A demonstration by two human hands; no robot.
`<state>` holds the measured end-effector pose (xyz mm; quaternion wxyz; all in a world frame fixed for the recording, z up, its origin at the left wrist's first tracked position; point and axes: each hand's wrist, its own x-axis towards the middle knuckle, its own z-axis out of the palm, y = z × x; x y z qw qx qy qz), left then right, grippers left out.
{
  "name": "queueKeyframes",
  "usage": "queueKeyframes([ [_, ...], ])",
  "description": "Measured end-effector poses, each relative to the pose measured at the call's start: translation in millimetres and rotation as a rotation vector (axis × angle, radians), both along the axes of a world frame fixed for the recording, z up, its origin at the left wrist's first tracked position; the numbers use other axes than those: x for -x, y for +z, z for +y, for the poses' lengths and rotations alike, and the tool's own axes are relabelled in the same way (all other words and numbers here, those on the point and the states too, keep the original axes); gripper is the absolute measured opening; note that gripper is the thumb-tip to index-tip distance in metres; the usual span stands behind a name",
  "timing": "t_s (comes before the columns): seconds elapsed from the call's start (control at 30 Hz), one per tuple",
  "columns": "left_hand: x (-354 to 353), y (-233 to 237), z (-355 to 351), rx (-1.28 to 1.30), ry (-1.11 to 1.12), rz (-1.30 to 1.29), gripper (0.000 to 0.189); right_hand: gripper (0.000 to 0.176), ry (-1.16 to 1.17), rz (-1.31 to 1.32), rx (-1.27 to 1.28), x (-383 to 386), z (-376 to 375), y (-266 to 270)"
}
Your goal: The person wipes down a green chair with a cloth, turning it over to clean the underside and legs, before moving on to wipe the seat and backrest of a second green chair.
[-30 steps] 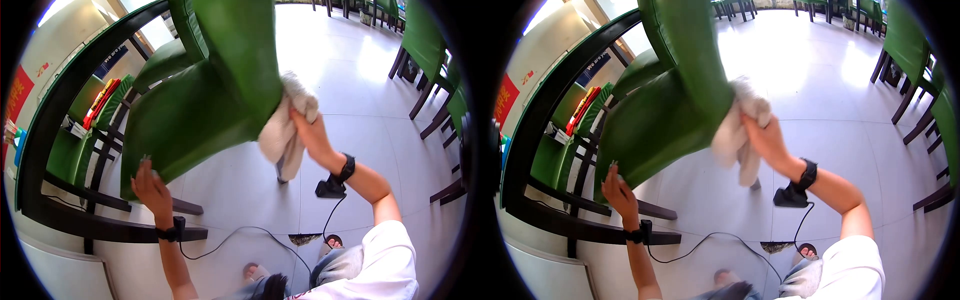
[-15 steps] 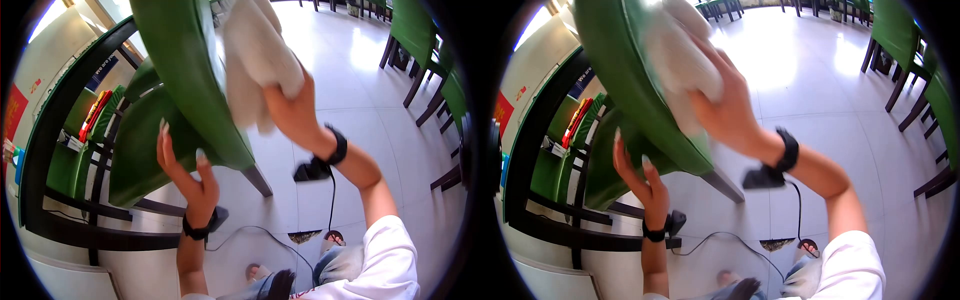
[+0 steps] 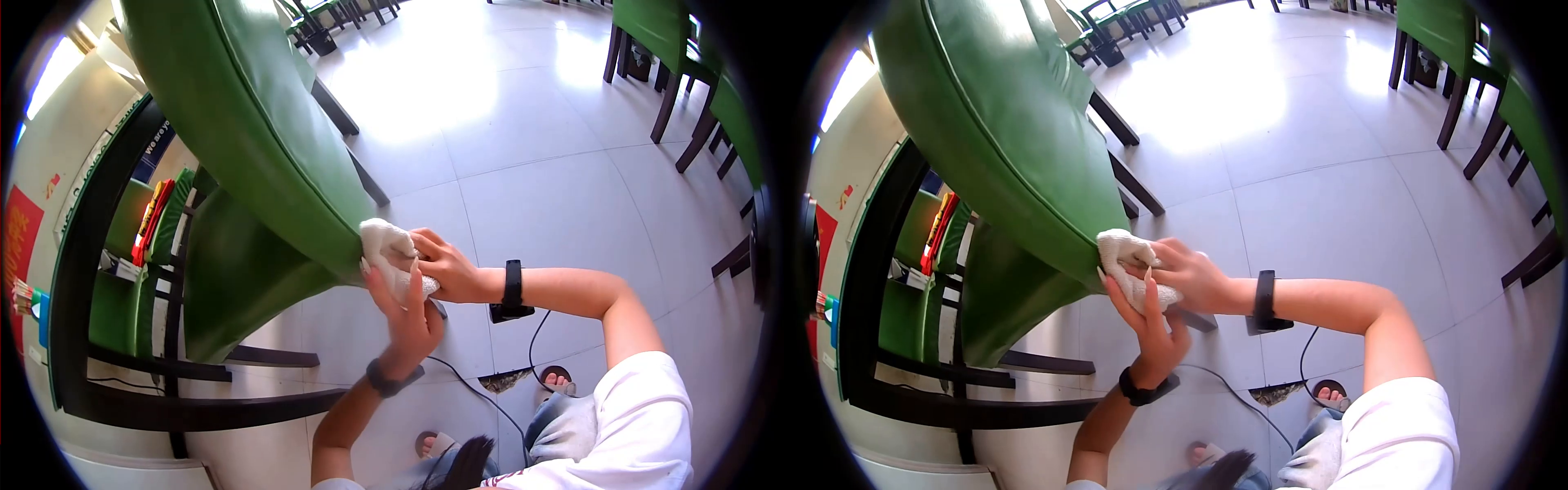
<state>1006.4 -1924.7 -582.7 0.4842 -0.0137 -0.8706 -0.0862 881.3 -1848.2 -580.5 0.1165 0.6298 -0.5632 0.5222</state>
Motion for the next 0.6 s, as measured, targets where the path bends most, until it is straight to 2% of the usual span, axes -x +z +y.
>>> queueKeyframes([
  [0.03, 3, -1, 0, 0.004, -0.043, 0.013, 0.067, 0.049, -0.076, 0.072, 0.093, 3, -8, 5],
  [0.07, 7, 16, -1, 0.031, -0.029, 0.061, 0.065, 0.048, -0.118, 0.085, 0.178, 4, -17, 22],
  [0.23, 19, 189, -31, 0.241, 0.107, 0.34, 0.055, 0.048, -0.286, 0.214, 0.51, 3, -48, 160],
  [0.33, 16, 226, -30, 0.183, 0.139, 0.368, 0.053, 0.044, -0.431, 0.277, 0.562, -7, -52, 192],
  [0.43, 14, 199, -28, 0.203, 0.177, 0.374, 0.054, 0.048, -0.412, 0.331, 0.562, -2, -54, 169],
  [0.47, 13, 181, -29, 0.238, 0.189, 0.385, 0.055, 0.051, -0.387, 0.356, 0.562, 4, -54, 154],
  [0.53, 8, 138, -36, 0.21, 0.095, 0.357, 0.05, 0.045, -0.323, 0.326, 0.485, 3, -48, 117],
  [0.6, -4, 89, -43, 0.242, 0.051, 0.24, 0.046, 0.043, -0.272, 0.323, 0.395, 4, -34, 71],
])
